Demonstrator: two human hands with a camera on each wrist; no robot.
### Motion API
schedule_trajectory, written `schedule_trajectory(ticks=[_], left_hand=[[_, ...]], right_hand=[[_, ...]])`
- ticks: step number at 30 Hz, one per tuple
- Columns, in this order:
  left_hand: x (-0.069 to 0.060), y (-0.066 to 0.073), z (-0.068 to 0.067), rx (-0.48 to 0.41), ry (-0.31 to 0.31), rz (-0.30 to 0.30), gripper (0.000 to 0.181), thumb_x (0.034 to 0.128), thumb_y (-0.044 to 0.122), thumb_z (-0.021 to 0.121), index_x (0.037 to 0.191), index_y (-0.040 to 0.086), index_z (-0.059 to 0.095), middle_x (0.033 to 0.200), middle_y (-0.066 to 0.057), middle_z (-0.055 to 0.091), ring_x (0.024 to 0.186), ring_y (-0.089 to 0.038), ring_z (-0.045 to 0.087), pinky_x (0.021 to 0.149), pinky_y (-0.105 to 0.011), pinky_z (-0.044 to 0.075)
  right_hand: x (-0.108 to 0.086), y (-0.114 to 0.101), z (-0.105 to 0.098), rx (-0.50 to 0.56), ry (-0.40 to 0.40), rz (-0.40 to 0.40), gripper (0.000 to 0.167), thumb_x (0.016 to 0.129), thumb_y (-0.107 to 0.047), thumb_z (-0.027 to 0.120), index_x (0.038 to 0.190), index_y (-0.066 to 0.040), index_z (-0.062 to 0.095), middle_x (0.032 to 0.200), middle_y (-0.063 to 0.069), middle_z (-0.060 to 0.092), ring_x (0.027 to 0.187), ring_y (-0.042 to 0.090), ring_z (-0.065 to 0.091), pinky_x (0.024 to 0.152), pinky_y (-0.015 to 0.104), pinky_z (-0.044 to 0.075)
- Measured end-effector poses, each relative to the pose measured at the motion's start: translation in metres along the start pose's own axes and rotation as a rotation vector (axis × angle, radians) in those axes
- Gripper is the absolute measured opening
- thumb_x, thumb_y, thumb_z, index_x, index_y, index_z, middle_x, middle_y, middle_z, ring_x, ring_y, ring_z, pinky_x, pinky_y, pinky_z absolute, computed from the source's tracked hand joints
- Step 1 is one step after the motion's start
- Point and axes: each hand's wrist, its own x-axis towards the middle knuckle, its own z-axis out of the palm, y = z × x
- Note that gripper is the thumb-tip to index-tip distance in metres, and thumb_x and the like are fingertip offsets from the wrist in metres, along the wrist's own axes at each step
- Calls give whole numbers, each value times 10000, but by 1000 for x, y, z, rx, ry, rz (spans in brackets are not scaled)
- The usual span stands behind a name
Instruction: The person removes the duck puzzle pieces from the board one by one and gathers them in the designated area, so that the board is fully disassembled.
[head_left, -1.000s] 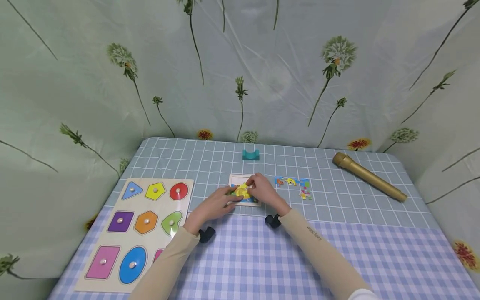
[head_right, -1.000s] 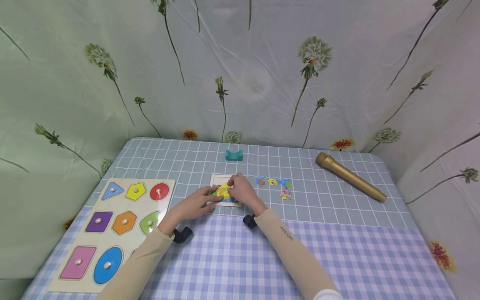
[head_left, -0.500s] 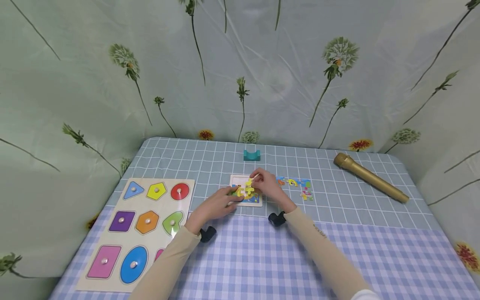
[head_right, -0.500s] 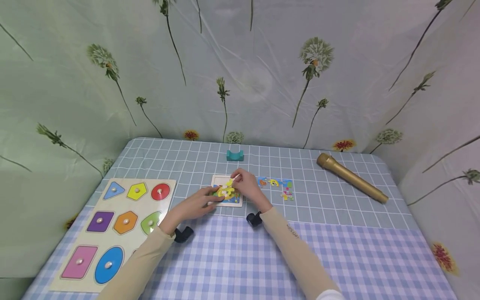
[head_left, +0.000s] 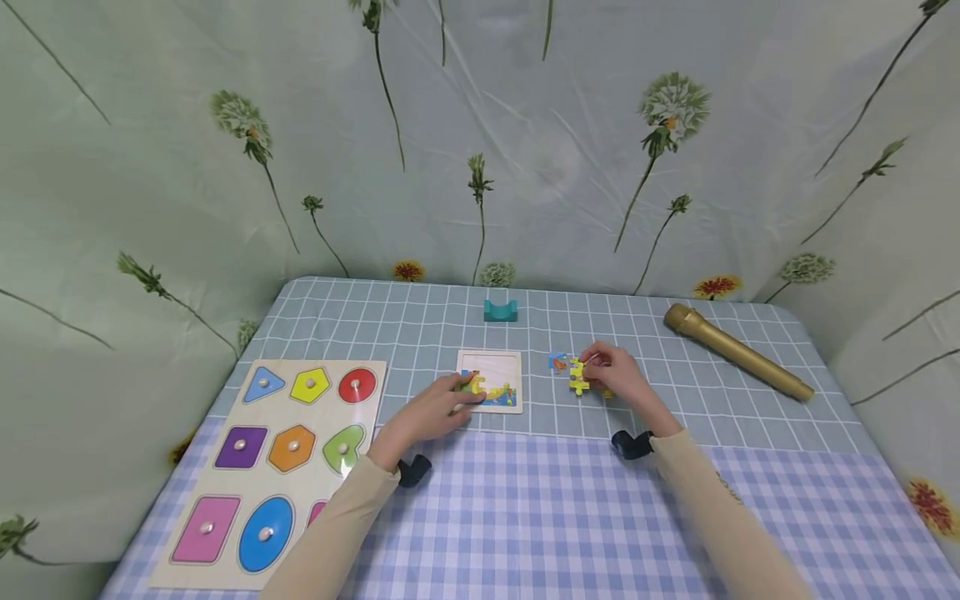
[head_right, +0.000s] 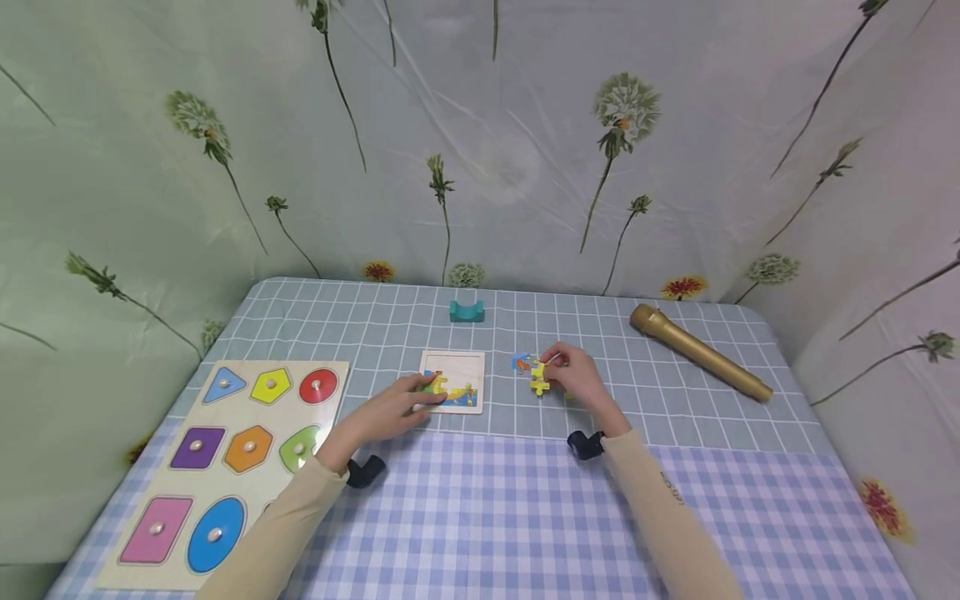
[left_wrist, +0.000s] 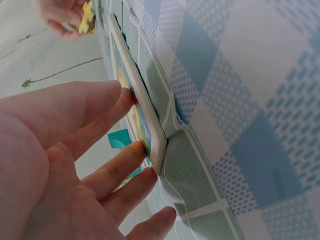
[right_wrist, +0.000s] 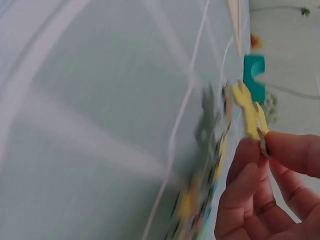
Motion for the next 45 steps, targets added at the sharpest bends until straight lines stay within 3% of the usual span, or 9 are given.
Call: schedule_trajectory(ticks=[8,18,24,30,36,41,45], left_hand=[[-1,0,1,-10,14,-1,349,950,125,559,1288,51,612,1441,-226,388,1302,-411,366,1055,-488,309],[-1,-1,2,-10,26,-4,341,953,137,567,1284,74,620,1436,-212,397,1300,-390,374,1058,-472,310],[0,0,1,-13,56,-1,328,938,124,589,1259,78,642,1392,-220,419,1254,-385,422,1029,-478,345],[0,-3,2,18,64,23,335,945,143,588,1274,105,636,1346,-212,448,1210,-368,461,1015,-467,362],[-5,-7,2,34,73,30,348,945,159,598,1287,106,625,1352,-187,464,1235,-355,450,1035,-469,344],[-12,-9,0,39,74,-3,335,933,153,614,1262,97,643,1359,-186,463,1251,-352,435,1038,-478,340],[-15,-10,0,39,72,-28,333,928,147,617,1257,111,650,1360,-179,463,1255,-346,429,1034,-484,345]], right_hand=[[-4,12,-11,-78,-24,-24,146,820,52,576,964,72,595,744,82,562,612,163,493,532,264,417],[1,7,0,-411,45,-101,70,794,52,613,851,12,609,715,54,543,669,203,490,606,306,374],[2,5,4,-481,39,-79,80,804,75,603,849,9,597,709,60,525,656,200,477,581,298,381],[2,0,5,-485,40,-72,74,797,72,611,831,12,586,715,74,523,661,210,478,580,301,388],[3,-16,18,-329,43,-227,50,815,54,611,865,48,615,741,75,578,685,212,535,611,300,433],[8,-42,53,-197,-82,-302,115,845,55,609,956,60,640,828,96,619,756,228,579,691,329,486],[17,-54,82,-213,-203,-321,198,879,17,612,1072,42,648,883,84,611,804,215,578,740,328,484]])
